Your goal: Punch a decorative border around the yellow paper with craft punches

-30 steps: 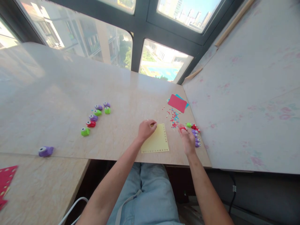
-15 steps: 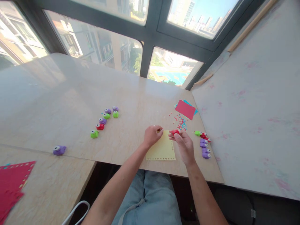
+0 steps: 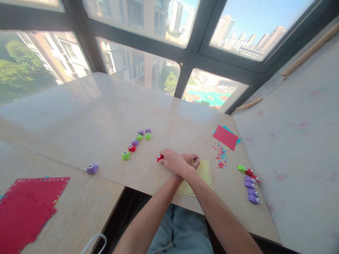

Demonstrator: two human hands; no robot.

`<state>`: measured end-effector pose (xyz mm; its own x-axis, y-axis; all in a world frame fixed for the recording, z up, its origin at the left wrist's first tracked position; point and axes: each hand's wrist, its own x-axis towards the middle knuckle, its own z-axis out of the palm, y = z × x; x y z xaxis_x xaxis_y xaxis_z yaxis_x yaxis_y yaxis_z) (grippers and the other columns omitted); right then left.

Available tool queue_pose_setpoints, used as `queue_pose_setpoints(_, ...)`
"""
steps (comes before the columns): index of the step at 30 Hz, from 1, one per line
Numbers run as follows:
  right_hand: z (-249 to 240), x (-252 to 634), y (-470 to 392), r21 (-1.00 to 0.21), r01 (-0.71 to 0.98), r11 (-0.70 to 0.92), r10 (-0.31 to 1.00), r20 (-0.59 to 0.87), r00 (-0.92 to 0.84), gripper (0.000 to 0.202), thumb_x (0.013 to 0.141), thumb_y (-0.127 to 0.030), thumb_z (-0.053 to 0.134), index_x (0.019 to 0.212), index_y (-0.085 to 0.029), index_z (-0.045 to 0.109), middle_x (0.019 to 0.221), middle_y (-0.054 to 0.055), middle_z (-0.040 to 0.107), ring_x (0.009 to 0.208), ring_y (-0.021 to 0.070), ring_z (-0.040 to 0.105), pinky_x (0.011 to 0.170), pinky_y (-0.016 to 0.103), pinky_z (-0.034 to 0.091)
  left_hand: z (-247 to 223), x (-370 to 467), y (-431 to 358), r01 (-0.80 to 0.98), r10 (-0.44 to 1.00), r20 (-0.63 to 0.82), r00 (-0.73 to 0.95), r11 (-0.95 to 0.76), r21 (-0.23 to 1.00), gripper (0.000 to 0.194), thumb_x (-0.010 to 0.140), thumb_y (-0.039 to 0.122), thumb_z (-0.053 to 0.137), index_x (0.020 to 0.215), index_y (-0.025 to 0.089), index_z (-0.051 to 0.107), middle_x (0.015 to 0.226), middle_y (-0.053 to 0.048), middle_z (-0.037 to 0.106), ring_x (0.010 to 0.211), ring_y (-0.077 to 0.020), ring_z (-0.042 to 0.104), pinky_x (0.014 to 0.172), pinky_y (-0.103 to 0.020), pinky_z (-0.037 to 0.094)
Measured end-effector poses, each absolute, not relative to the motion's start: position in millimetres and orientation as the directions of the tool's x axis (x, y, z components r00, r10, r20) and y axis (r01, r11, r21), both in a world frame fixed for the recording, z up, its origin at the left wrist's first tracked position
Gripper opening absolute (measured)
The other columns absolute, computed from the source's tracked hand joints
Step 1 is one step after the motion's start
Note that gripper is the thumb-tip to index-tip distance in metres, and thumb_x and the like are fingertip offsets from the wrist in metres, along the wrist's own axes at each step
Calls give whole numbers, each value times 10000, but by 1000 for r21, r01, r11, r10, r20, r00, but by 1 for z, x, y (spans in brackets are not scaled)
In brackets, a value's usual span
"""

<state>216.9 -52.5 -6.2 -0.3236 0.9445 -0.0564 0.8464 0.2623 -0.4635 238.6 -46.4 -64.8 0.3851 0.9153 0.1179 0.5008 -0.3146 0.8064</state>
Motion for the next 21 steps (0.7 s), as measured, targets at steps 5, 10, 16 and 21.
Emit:
queue_pose_setpoints(5,-13,207,-32,-519,784,342,861,-161,-482,154,852,-194,641,1005,-186,661,993,80,630,859,186,602,752,287,428,-62,237,-45,501,895,48,443,-292,815,197,832,246,580,917,234,757,933,-47,757,844,-201,666,807,-321,492)
queue_pose_setpoints(10,-21,187,-11,-631,736,244,919,-91,-383,218,839,-165,637,1056,-163,631,848,54,678,812,191,623,748,304,451,-58,233,-48,479,894,68,443,-300,825,195,828,256,577,897,229,758,901,-56,758,840,-200,669,803,-322,491)
queue_pose_setpoints(16,-31,181,-10,-831,523,190,964,58,-259,414,850,-187,604,1258,-217,541,938,43,731,839,177,680,797,320,509,-55,231,-49,458,897,79,435,-296,839,198,822,237,569,877,218,758,888,-68,756,825,-202,666,803,-330,495)
queue_pose_setpoints(21,-23,207,-40,-902,387,191,968,108,-226,351,827,-232,613,1178,-251,617,925,36,743,824,195,693,776,353,547,-59,236,-49,436,910,82,406,-272,858,185,815,239,588,870,256,764,862,-65,743,825,-225,657,798,-350,509)
